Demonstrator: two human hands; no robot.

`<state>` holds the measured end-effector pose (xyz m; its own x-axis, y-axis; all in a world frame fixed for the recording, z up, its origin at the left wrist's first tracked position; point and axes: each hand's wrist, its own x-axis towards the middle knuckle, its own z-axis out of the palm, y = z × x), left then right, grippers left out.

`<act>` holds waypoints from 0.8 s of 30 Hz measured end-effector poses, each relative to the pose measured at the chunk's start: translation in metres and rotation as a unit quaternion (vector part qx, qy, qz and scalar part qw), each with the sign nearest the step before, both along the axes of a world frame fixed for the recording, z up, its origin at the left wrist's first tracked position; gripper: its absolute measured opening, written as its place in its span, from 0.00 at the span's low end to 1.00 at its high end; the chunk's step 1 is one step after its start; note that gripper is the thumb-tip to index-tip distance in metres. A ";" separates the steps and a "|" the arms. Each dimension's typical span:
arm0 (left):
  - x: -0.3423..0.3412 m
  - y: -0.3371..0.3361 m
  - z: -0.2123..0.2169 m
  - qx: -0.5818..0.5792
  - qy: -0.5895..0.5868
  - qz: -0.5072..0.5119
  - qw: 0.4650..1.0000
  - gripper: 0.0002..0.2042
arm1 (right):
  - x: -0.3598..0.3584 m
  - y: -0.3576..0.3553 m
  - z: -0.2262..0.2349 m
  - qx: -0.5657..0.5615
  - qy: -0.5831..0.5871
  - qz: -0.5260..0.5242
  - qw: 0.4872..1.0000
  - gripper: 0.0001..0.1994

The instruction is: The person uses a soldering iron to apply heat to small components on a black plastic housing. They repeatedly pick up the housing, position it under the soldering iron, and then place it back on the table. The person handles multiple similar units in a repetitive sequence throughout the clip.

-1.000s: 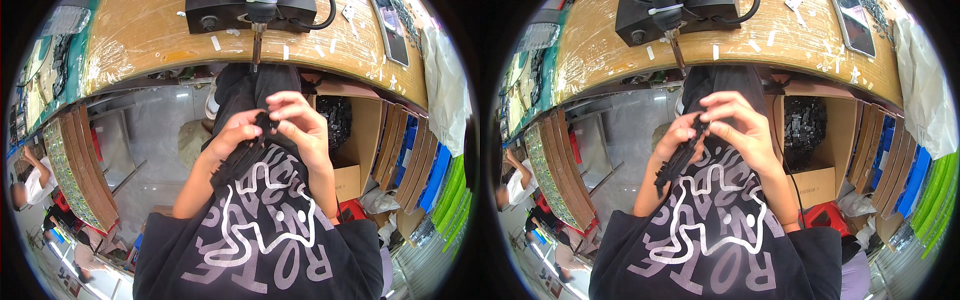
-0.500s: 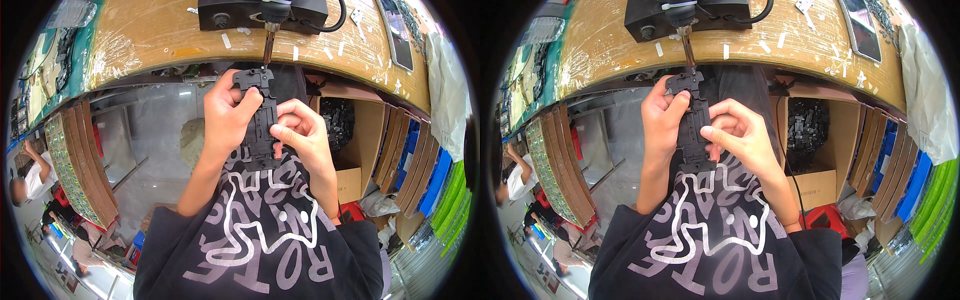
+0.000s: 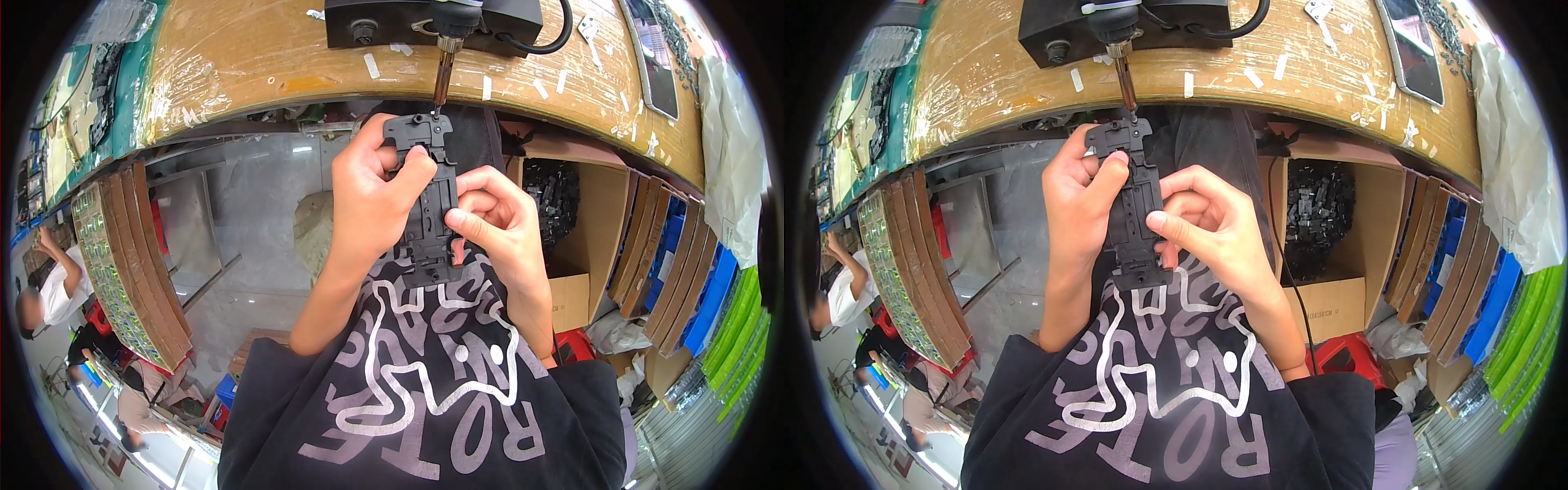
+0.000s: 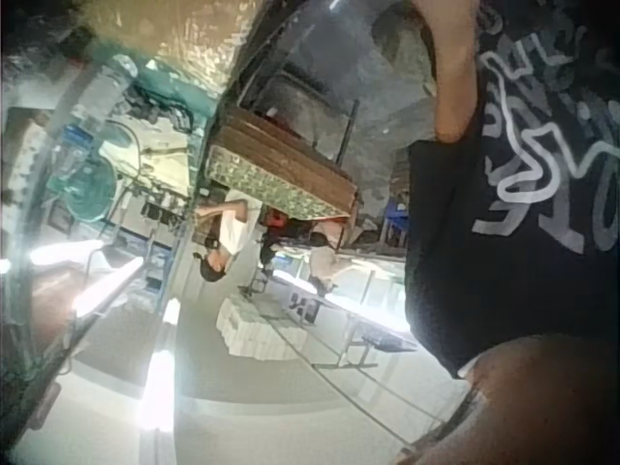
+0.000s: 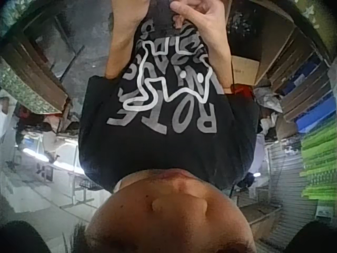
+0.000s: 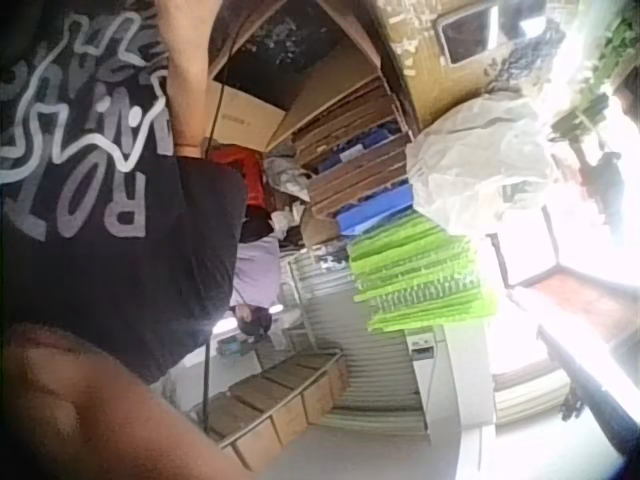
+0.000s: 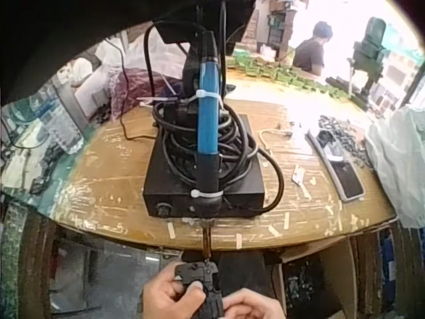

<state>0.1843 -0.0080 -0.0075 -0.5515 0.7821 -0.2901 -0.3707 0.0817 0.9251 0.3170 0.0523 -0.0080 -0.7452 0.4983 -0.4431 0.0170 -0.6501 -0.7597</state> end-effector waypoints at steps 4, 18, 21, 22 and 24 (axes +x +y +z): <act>0.000 0.002 0.002 -0.001 0.014 0.003 1.000 0.07 | -0.001 0.001 0.000 0.004 -0.004 0.003 1.000 0.10; 0.002 -0.001 0.004 -0.012 0.009 -0.001 1.000 0.06 | 0.001 0.000 0.001 -0.009 0.002 0.011 1.000 0.09; 0.002 -0.001 0.004 -0.015 0.006 0.002 1.000 0.06 | 0.001 -0.001 -0.001 -0.012 0.001 0.007 1.000 0.09; 0.002 -0.001 0.002 -0.015 0.009 0.003 1.000 0.06 | 0.000 -0.001 -0.002 -0.012 -0.003 0.006 1.000 0.09; 0.001 0.000 -0.001 -0.018 0.017 0.003 1.000 0.06 | -0.001 -0.001 -0.005 -0.013 -0.011 0.005 1.000 0.09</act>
